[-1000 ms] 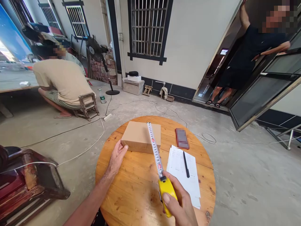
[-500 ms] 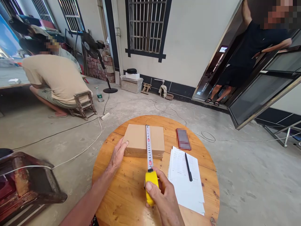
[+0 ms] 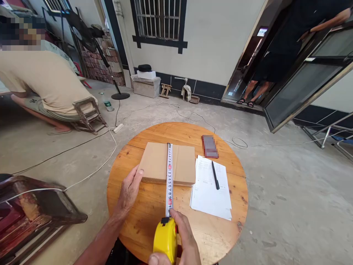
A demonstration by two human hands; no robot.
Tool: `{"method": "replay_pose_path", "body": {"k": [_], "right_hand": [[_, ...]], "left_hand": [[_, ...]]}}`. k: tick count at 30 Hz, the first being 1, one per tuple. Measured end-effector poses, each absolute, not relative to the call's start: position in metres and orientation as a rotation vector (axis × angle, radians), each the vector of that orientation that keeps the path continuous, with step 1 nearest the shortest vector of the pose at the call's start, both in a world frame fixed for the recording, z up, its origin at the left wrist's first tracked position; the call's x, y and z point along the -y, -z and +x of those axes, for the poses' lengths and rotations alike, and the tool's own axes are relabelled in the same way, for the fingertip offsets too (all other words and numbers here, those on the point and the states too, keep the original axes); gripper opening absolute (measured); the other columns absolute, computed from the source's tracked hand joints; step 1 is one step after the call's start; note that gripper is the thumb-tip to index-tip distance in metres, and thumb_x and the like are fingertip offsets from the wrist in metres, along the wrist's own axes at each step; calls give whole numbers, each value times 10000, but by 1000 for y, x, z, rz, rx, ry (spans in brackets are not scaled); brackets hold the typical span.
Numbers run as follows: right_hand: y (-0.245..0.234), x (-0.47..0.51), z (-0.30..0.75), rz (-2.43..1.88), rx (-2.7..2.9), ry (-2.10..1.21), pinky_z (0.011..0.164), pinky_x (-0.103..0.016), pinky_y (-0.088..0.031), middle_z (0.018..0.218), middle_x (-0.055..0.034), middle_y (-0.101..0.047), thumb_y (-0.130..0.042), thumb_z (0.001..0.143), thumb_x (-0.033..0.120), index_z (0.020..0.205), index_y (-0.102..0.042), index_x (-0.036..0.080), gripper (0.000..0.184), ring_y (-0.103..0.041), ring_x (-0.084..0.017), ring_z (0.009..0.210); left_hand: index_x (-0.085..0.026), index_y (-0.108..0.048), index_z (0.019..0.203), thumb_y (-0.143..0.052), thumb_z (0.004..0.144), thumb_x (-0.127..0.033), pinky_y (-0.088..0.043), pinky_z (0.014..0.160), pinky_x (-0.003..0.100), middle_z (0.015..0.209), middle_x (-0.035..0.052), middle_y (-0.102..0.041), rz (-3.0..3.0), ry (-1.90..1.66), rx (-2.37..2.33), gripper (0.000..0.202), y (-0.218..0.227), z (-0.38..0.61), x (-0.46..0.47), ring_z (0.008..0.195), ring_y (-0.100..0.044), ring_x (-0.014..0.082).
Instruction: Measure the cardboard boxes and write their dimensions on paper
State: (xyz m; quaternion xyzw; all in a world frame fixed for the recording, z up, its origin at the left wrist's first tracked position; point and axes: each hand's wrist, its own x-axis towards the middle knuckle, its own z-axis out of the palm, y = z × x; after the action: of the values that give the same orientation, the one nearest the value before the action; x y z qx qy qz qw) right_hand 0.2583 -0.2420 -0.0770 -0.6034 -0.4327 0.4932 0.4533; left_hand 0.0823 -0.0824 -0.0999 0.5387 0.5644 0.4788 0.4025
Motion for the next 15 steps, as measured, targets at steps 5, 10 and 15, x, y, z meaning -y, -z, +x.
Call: {"method": "replay_pose_path", "body": {"k": [5, 10, 15], "right_hand": [[79, 241, 258, -1485, 1130, -1230, 807, -291, -551, 1382, -84, -552, -773, 691, 547, 1377, -586, 292, 755, -575, -333, 1186], [79, 243, 244, -1451, 1011, -1207, 768, -289, -546, 1271, -92, -598, -773, 662, 592, 1346, -608, 275, 772, -631, -284, 1018], [74, 245, 236, -1466, 949, -1212, 795, -321, -546, 1194, -92, -640, -789, 615, 645, 1328, -621, 267, 824, -630, -316, 1043]], "left_hand": [[-198, -648, 1207, -449, 955, -488, -485, 924, 316, 1210, 56, -696, 1394, -1212, -1422, 432, 98, 86, 83, 1110, -629, 250], [-197, -633, 1219, -439, 961, -515, -473, 919, 307, 1198, 55, -692, 1393, -1172, -1435, 453, 99, 85, 85, 1101, -621, 244], [-209, -642, 1204, -453, 955, -516, -486, 890, 303, 1155, 42, -702, 1392, -1174, -1448, 438, 102, 84, 84, 1060, -632, 241]]}}
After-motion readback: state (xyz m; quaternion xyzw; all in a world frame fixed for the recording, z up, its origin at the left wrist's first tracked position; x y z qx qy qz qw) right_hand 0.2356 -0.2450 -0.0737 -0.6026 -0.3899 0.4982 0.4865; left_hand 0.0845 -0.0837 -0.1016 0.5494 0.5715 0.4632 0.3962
